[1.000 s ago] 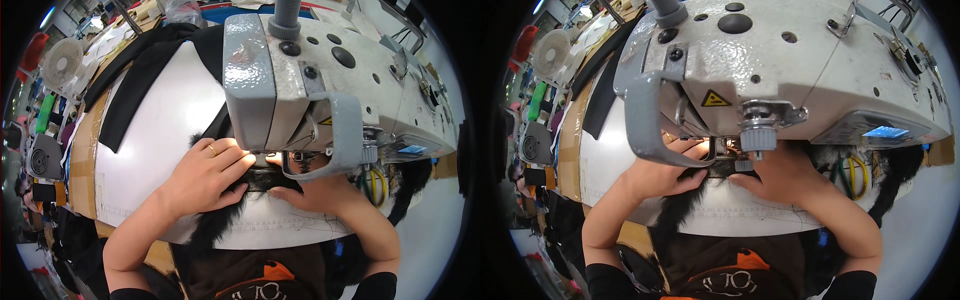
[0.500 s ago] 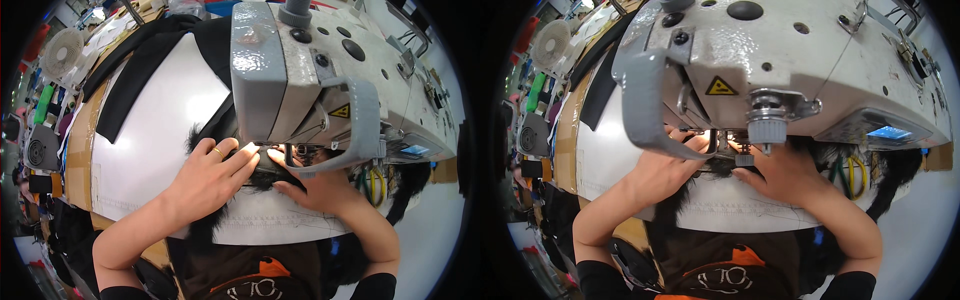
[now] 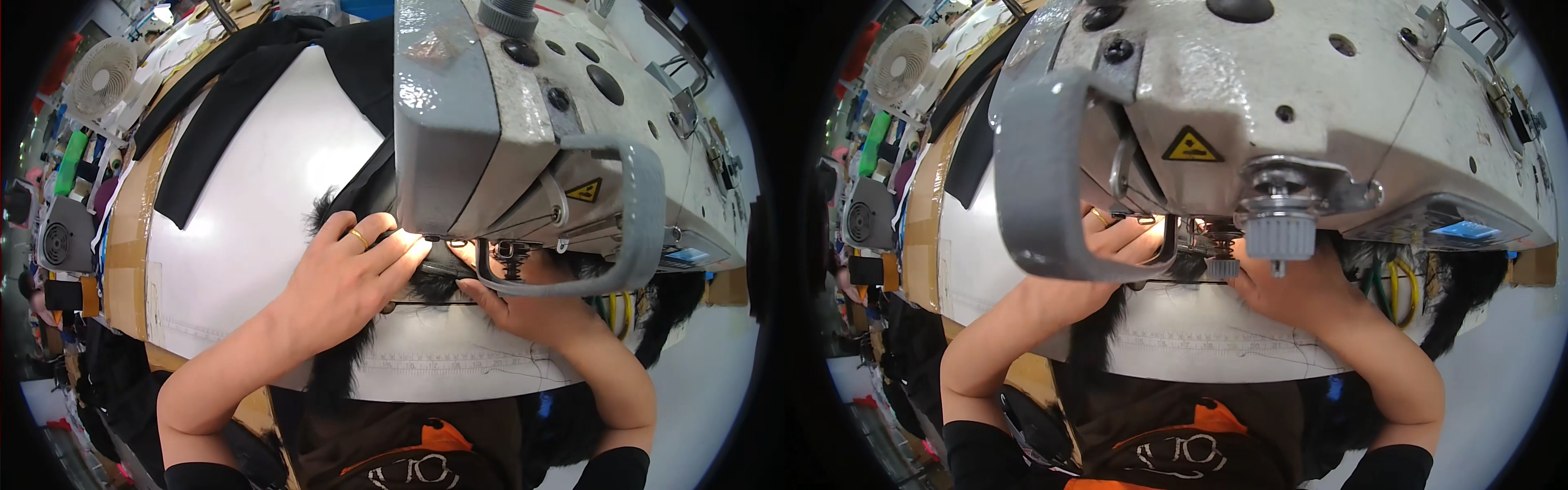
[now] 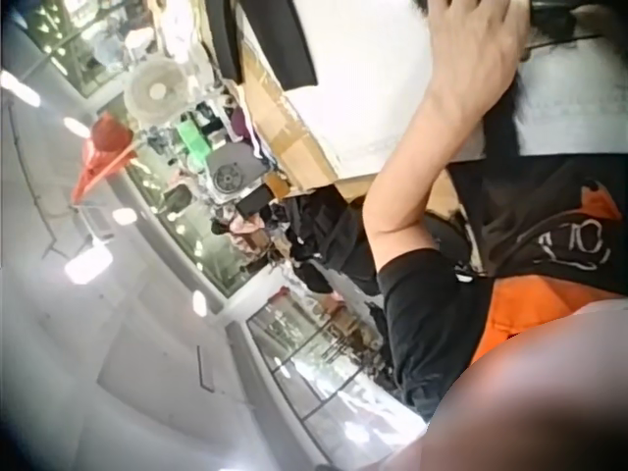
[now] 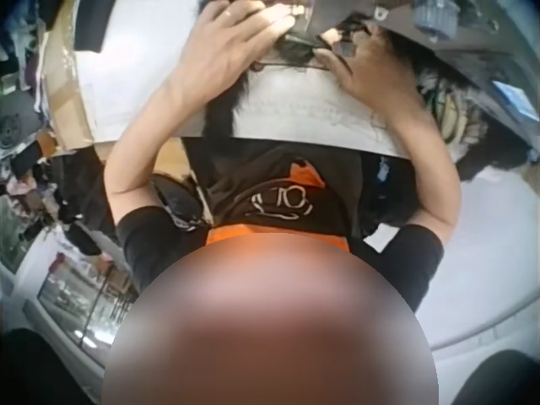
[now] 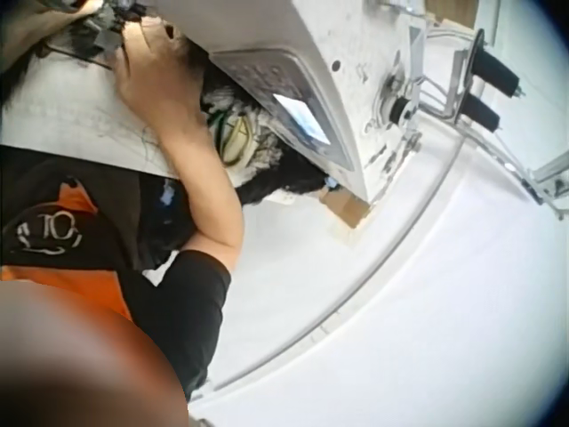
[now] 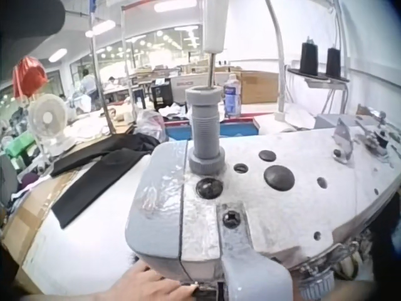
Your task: Sewing black fur trim onto a black garment piece using an industrial sewing machine and trimming excess thread with scissors.
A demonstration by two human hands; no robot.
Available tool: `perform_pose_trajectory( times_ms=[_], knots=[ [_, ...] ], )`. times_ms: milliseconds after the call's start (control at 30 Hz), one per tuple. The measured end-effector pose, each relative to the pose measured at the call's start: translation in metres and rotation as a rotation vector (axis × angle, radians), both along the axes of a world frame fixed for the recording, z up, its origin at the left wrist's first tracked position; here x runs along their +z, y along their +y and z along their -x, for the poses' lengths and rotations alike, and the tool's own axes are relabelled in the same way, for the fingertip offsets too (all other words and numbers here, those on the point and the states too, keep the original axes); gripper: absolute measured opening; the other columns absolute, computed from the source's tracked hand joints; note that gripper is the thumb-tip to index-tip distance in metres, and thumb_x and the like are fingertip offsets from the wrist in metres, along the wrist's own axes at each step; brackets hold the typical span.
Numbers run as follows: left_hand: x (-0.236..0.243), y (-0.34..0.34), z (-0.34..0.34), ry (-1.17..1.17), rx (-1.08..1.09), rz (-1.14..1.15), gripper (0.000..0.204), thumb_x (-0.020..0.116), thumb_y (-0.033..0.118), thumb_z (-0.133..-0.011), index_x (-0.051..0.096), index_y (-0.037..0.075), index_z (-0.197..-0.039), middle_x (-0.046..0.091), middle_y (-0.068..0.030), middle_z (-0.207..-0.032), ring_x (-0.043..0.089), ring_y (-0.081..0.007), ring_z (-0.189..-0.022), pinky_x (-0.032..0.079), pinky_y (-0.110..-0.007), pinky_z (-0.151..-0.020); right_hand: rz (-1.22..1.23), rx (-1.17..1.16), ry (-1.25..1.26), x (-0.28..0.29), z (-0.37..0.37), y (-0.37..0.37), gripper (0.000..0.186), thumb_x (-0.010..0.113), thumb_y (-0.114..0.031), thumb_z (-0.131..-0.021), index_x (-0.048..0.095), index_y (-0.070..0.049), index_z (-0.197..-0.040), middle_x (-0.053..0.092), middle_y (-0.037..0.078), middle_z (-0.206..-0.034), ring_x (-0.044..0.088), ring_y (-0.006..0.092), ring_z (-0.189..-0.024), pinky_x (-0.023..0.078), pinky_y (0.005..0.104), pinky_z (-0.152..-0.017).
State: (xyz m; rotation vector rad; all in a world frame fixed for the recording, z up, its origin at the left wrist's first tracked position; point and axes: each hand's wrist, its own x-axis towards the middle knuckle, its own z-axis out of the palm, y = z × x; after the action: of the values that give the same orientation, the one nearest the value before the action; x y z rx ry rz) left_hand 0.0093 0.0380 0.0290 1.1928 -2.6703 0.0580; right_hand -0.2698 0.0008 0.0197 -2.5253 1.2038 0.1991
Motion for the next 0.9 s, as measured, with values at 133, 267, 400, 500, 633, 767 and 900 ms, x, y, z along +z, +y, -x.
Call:
perform_pose_trajectory(
  times_ms=[133, 267, 400, 500, 633, 767, 900],
  knots=[
    [-0.02, -0.005, -0.007, 0.105, -0.004, -0.04, 0.043, 0.069, 0.015, -0.084, 0.067, 0.008, -0.126, 0.064, -0.0031, -0.122, 0.056, -0.0252, -0.121, 0.047, -0.04, -0.095, 0.053, 0.021, -0.03, -0.001, -0.002, 0.0, 0.047, 0.06, -0.045, -0.104, 0.064, -0.018, -0.142, 0.071, 0.012, -0.125, 0.067, 0.0359, -0.111, 0.052, 0.0472, -0.1],
    [-0.009, -0.016, -0.004, 0.185, 0.001, -0.049, 0.043, 0.068, 0.014, -0.084, 0.068, 0.009, -0.126, 0.065, -0.0034, -0.123, 0.056, -0.0254, -0.122, 0.046, -0.04, -0.097, 0.068, 0.027, -0.036, -0.002, -0.004, -0.001, 0.042, 0.061, -0.042, -0.103, 0.068, -0.018, -0.137, 0.072, 0.012, -0.124, 0.068, 0.0351, -0.11, 0.053, 0.0466, -0.096],
    [-0.012, -0.014, -0.008, 0.101, -0.032, -0.037, 0.04, 0.066, 0.015, -0.085, 0.068, 0.008, -0.125, 0.064, -0.0045, -0.131, 0.055, -0.0243, -0.122, 0.045, -0.038, -0.097, 0.145, 0.035, -0.163, 0.001, -0.008, 0.001, 0.04, 0.059, -0.043, -0.103, 0.07, -0.018, -0.133, 0.074, 0.011, -0.118, 0.071, 0.0342, -0.103, 0.056, 0.0452, -0.091],
    [-0.014, -0.015, -0.011, 0.125, -0.046, -0.031, 0.039, 0.065, 0.016, -0.086, 0.068, 0.008, -0.124, 0.062, -0.0053, -0.136, 0.055, -0.0233, -0.123, 0.045, -0.038, -0.096, 0.108, 0.016, -0.007, 0.002, -0.007, 0.001, 0.04, 0.058, -0.044, -0.104, 0.071, -0.018, -0.131, 0.075, 0.01, -0.117, 0.072, 0.034, -0.101, 0.057, 0.045, -0.089],
    [-0.014, -0.017, -0.012, 0.142, -0.07, -0.008, 0.039, 0.066, 0.017, -0.086, 0.069, 0.007, -0.123, 0.061, -0.0054, -0.137, 0.055, -0.023, -0.122, 0.045, -0.039, -0.096, 0.133, 0.106, 0.011, -0.008, 0.002, -0.001, 0.04, 0.057, -0.043, -0.104, 0.072, -0.014, -0.127, 0.075, 0.01, -0.117, 0.072, 0.033, -0.101, 0.058, 0.0449, -0.088],
    [-0.006, -0.016, -0.007, 0.016, -0.113, 0.056, 0.038, 0.068, 0.019, -0.083, 0.07, 0.005, -0.119, 0.063, -0.0056, -0.127, 0.056, -0.0246, -0.122, 0.046, -0.041, -0.099, 0.364, 0.177, -0.171, -0.024, 0.005, 0.006, 0.039, 0.058, -0.041, -0.104, 0.073, -0.01, -0.124, 0.075, 0.013, -0.113, 0.072, 0.0318, -0.098, 0.058, 0.0443, -0.086],
    [-0.006, -0.016, -0.005, -0.003, -0.115, 0.057, 0.037, 0.069, 0.019, -0.081, 0.069, 0.003, -0.114, 0.064, -0.0066, -0.117, 0.057, -0.0257, -0.12, 0.046, -0.04, -0.101, 0.237, 0.088, -0.166, -0.004, -0.01, 0.002, 0.036, 0.061, -0.038, -0.102, 0.073, -0.009, -0.12, 0.074, 0.014, -0.107, 0.073, 0.0318, -0.091, 0.059, 0.0439, -0.081]
  ],
)
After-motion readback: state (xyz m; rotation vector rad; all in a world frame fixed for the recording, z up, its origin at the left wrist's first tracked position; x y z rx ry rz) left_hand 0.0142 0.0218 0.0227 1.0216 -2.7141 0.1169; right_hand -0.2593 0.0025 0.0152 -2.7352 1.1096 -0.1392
